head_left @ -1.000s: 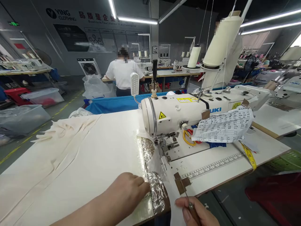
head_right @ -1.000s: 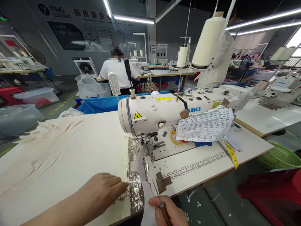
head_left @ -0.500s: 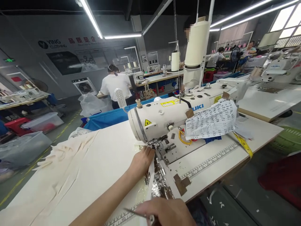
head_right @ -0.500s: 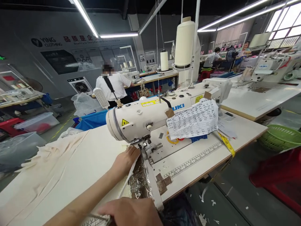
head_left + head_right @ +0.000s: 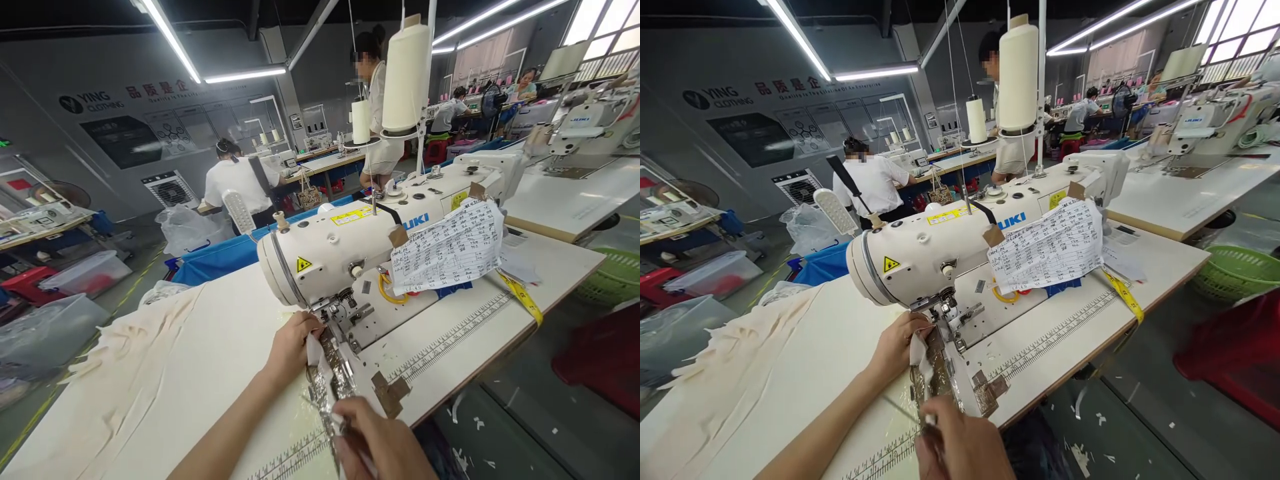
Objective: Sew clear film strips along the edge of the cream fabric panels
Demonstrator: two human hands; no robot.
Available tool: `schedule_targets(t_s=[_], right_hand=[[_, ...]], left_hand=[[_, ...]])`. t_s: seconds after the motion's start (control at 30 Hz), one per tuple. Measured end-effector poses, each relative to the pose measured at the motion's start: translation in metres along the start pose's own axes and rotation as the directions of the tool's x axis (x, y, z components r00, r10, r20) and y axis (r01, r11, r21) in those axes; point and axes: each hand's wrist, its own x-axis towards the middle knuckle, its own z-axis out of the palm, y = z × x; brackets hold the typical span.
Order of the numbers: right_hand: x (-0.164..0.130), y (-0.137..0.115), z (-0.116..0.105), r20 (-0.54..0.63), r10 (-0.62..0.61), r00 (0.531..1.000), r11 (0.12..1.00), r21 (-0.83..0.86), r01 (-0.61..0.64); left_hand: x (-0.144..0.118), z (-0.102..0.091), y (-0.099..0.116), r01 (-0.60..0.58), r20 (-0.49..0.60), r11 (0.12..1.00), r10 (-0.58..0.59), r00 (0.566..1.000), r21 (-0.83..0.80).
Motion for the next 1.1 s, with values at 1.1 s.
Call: schedule_targets(t_s=[1.1], right_hand=[[0.058, 0.031, -0.005, -0.128, -0.134, 0.983, 0.881, -0.469, 0.059]], left_hand=[[0.0, 0.008, -0.01, -0.152, -0.146, 0.988, 0.145, 0.979, -0.039]])
